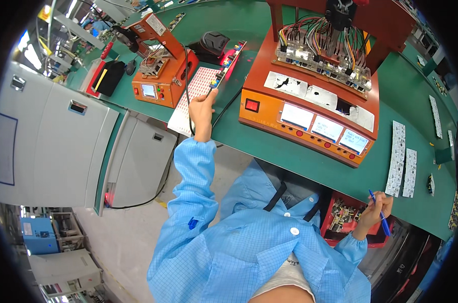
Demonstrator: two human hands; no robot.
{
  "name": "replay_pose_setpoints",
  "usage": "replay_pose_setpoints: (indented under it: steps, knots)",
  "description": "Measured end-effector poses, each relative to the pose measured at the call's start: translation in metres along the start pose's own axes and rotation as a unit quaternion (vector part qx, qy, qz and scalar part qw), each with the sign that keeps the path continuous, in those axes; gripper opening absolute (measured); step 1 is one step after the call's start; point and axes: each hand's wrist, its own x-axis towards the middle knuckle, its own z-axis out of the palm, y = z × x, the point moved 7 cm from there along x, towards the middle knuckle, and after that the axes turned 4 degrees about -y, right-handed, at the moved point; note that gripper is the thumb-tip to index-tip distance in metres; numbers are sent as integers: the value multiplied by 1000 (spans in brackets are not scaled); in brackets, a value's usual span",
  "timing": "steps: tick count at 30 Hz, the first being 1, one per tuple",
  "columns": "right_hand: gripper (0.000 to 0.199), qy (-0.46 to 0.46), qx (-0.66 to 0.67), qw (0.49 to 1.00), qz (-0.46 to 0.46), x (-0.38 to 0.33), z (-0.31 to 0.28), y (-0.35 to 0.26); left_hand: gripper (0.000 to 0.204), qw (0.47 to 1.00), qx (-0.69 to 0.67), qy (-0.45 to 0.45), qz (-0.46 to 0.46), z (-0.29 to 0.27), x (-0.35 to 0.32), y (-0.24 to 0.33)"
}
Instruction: Testing printed circuit boards using a specialized testing jig at a workbench.
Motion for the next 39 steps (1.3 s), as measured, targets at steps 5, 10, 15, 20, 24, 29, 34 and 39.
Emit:
replay_pose_setpoints:
  steps: [5, 10, 15, 20, 24, 29, 34, 39]
  knots:
    - [26, -8, -7, 1000, -2, -1, -4, 1, 45, 998, 70, -1, -10, 22, 18, 15]
    - [26, 5, -23, 1000, 8, -2, -6, 2, 42, 1000, 14, -4, -7, 28, 28, 11]
    - [25, 2, -2, 1000, 0, -1, -3, 2, 40, 1000, -13, -16, -13, 30, 32, 7]
    - [25, -9, -7, 1000, -1, -1, -3, 4, 44, 998, 48, -34, 13, 45, 46, 16]
    - [25, -9, -4, 1000, 0, -3, -4, 3, 44, 994, 93, -50, 18, 61, 67, 25]
    - [25, -5, -17, 1000, -1, -5, -7, 3, 46, 997, 58, -52, 6, 74, 79, 23]
    - [24, -1, -10, 1000, 5, -4, -7, 5, 45, 999, 2, -37, 4, 72, 80, 25]
    - [24, -6, -31, 999, -7, -3, -8, 7, 50, 981, 174, -38, 79, 79, 87, 28]
